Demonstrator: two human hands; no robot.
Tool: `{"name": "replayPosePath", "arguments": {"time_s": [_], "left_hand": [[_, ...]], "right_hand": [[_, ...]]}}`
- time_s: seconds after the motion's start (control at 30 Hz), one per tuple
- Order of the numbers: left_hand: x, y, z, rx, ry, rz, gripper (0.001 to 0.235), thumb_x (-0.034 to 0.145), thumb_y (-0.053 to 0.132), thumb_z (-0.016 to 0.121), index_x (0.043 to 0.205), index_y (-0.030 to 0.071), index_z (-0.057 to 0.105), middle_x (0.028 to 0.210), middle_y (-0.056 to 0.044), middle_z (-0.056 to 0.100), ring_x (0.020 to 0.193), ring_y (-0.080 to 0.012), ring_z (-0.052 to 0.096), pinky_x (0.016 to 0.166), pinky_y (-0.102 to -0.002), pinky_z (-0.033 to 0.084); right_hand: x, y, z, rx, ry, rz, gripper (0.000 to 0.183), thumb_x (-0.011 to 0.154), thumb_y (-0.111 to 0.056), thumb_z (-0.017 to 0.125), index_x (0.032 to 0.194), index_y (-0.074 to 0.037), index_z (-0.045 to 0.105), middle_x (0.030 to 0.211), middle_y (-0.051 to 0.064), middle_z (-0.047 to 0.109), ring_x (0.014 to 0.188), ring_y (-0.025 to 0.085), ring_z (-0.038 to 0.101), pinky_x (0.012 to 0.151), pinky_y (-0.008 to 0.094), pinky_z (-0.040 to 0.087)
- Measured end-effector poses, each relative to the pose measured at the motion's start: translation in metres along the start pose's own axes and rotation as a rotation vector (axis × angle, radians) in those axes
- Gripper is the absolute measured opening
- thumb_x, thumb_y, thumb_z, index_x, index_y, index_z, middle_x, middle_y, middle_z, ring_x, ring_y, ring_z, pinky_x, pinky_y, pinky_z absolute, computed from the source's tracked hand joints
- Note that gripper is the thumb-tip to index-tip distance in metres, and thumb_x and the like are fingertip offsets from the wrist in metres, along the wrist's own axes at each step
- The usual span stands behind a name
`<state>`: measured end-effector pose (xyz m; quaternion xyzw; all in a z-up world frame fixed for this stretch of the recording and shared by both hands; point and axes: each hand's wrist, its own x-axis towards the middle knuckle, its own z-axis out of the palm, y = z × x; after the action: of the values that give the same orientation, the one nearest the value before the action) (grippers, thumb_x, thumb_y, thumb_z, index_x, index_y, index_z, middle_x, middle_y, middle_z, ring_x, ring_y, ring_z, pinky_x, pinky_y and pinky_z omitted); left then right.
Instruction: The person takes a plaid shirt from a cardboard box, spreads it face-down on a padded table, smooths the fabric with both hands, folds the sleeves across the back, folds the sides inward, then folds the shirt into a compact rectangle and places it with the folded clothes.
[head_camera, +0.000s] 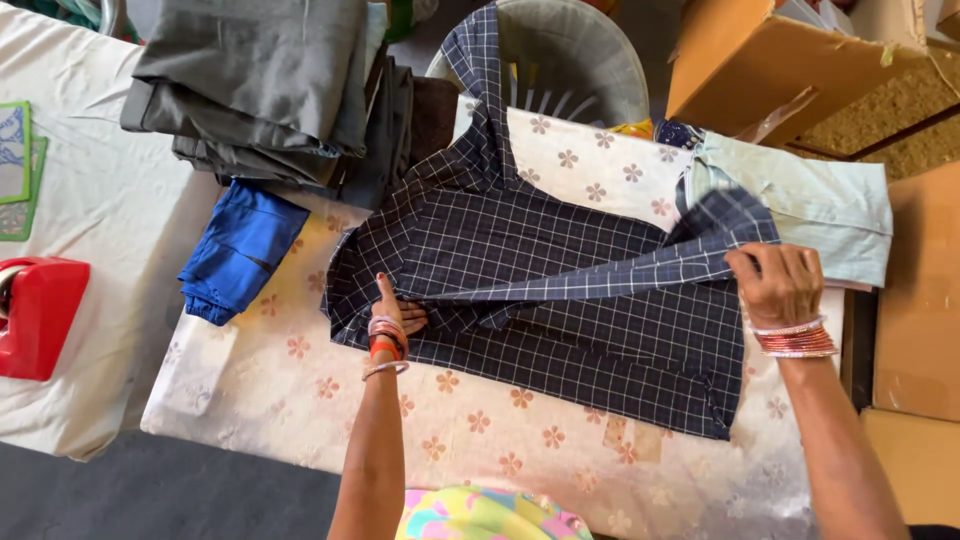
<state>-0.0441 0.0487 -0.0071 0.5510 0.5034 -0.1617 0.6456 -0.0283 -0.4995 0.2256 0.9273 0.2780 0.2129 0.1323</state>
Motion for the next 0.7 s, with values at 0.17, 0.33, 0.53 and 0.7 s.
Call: {"name": "replayPosePath", "arguments": {"time_s": [0.17, 0.33, 0.53, 0.7], "left_hand": [[0.036, -0.033, -0.026, -0.176, -0.091, -0.038, 0.054, 0.096, 0.026, 0.067, 0.125, -0.017, 0.054, 0.113, -0.032, 0.07, 0.094, -0.0461, 0.074, 0.078, -0.051, 0.067], [0.091, -0.105, -0.064, -0.552, -0.326, 0.028, 0.019, 0.095, 0.001, 0.055, 0.113, -0.008, 0.055, 0.119, -0.025, 0.062, 0.11, -0.0475, 0.067, 0.092, -0.057, 0.06], [0.07, -0.108, -0.072, -0.568, -0.24, 0.13, 0.014, 0.094, -0.009, 0.051, 0.098, 0.004, 0.049, 0.104, -0.023, 0.063, 0.103, -0.0458, 0.068, 0.093, -0.06, 0.058], [0.066, -0.101, -0.074, -0.458, -0.191, 0.244, 0.012, 0.094, -0.008, 0.051, 0.097, 0.002, 0.047, 0.097, -0.025, 0.062, 0.094, -0.0418, 0.071, 0.087, -0.057, 0.06]], "right_hand": [[-0.08, -0.015, 0.064, 0.016, 0.273, 0.236, 0.019, 0.105, 0.0, 0.079, 0.099, -0.015, 0.07, 0.097, 0.003, 0.064, 0.086, 0.02, 0.066, 0.079, 0.035, 0.054], [-0.2, -0.076, 0.115, 0.053, 0.009, 0.428, 0.011, 0.094, -0.011, 0.08, 0.095, -0.016, 0.07, 0.101, 0.003, 0.064, 0.089, 0.025, 0.063, 0.077, 0.04, 0.051], [-0.242, -0.136, 0.104, 0.202, -0.267, 0.352, 0.016, 0.088, -0.009, 0.069, 0.101, -0.019, 0.071, 0.109, 0.001, 0.066, 0.099, 0.022, 0.063, 0.089, 0.04, 0.05], [-0.244, -0.137, 0.093, 0.184, -0.333, 0.404, 0.021, 0.09, -0.005, 0.067, 0.104, -0.021, 0.072, 0.11, -0.001, 0.065, 0.093, 0.022, 0.06, 0.087, 0.038, 0.049]]}}
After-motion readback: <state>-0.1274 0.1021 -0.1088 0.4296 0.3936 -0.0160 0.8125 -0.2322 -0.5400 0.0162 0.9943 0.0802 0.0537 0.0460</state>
